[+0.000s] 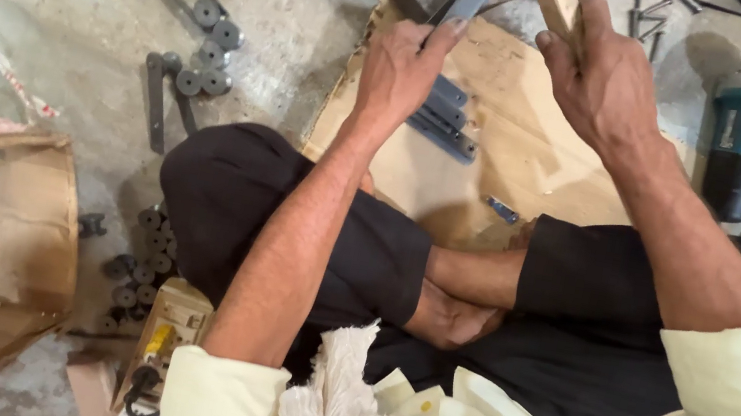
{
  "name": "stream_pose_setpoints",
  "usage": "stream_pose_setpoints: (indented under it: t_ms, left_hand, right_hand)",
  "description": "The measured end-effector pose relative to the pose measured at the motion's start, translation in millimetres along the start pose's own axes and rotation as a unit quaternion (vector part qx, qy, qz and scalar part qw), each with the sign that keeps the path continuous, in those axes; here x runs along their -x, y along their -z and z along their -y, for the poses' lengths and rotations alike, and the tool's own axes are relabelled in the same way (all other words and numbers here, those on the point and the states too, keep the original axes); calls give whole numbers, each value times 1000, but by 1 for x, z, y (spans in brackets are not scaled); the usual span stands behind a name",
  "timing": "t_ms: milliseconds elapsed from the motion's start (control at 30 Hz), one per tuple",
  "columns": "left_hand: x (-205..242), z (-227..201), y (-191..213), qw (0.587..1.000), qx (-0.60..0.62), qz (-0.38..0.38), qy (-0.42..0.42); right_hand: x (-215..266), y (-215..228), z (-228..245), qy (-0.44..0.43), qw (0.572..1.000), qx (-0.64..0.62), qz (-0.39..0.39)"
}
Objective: Assembling and grinding metal components using manual and power tools on a workshop floor.
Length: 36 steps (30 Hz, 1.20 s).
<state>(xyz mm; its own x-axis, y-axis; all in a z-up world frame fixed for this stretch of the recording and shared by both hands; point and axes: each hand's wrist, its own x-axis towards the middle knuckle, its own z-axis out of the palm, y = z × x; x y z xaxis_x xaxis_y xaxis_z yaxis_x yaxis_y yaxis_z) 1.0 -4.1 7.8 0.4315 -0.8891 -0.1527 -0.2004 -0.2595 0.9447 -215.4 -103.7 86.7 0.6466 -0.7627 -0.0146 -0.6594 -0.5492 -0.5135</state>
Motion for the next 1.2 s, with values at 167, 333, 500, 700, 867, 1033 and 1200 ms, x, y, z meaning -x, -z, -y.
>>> stream_pose_setpoints:
  t_ms: [167,333,500,700,867,1033,1200]
  left_hand:
    - [3,7,1,1000,-6,12,23]
    - [-4,7,1,1000,-8,7,17]
    - [-5,-2,17,999,-13,7,43]
    - [-7,-5,19,998,37,36,41]
    - [-7,-13,24,994,82,42,58]
    - [-8,-15,27,992,92,43,76]
    - [-10,-7,24,983,131,82,95]
  right_hand:
    - [6,-12,-3,17,1000,16,1]
    - [20,-18,-42,20,998,55,5]
    - [52,-9,-90,-71,987,85,118]
    - [65,52,-135,-85,901,151,398]
    - [124,82,-337,-260,680,453,515]
    - [184,57,-311,-210,873,301,321]
    - [144,95,-295,-324,940,-38,99]
